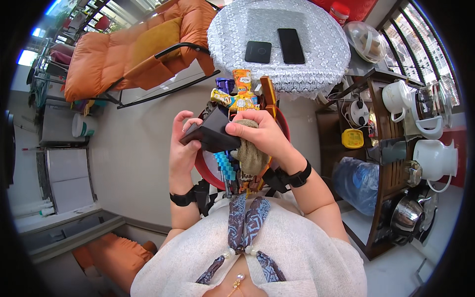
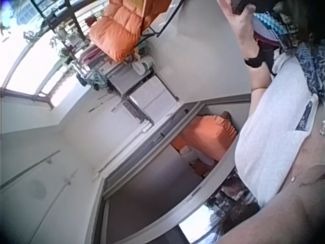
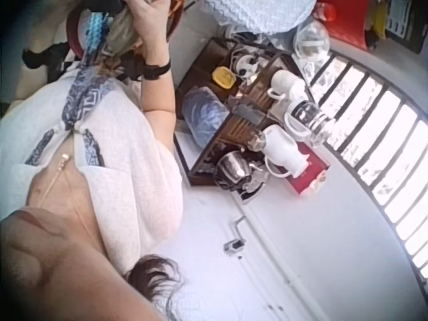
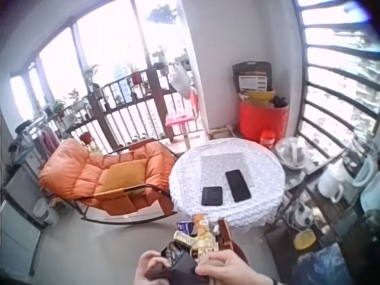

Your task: The person wipes a black electronic device with a cloth and picks up a phone from a shelf, placing it on a table next to a basket of snacks and toys.

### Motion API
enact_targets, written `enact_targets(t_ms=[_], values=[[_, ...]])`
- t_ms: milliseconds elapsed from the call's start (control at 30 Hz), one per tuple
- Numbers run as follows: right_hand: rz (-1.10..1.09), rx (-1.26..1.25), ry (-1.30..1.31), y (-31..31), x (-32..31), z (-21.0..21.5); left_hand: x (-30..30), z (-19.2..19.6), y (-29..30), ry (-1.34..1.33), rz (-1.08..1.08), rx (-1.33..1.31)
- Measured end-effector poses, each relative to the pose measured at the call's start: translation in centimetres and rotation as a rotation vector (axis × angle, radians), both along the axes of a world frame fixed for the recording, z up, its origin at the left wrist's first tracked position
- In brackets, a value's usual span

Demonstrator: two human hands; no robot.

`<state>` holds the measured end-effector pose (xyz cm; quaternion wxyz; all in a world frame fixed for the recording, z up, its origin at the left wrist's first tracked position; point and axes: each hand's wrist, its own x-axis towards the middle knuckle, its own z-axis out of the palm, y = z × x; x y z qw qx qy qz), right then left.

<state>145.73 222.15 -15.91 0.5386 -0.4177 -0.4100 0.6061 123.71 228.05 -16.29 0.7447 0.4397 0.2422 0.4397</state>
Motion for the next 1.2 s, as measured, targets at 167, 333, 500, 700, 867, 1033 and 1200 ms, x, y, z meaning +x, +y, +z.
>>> enact_targets(t_ms=[167,333,500,700,867,1033,1200], values=[[-0.368,0.061,0.222,-0.3,-0.8,0.2,-1.0,-2.0,-0.6,0.032,0.079,0.097],[-0.281,0.650,-0.424,-0.4,-0.2,0.6,1.5,-0.3,-2.4,0.096,0.291,-0.190],[-0.324,0.653,-0.748,1.7,-2.9,-0.5,3.2,0.6,-3.3,0.245,0.321,-0.075],[-0.371,0.525,-0.625,3.3,-3.0,-1.5,3.2,1.8,-3.1,0.337,0.270,-0.042],[-0.356,0.167,-0.349,4.5,-2.8,-1.1,2.8,0.7,-3.4,0.355,0.258,-0.059],[-0.233,-0.061,0.054,5.3,-0.8,-2.3,2.5,-1.0,-3.4,0.211,0.239,-0.066],[-0.497,0.184,-0.044,3.1,-2.1,-0.6,2.1,-1.6,-2.4,0.241,0.314,-0.141]])
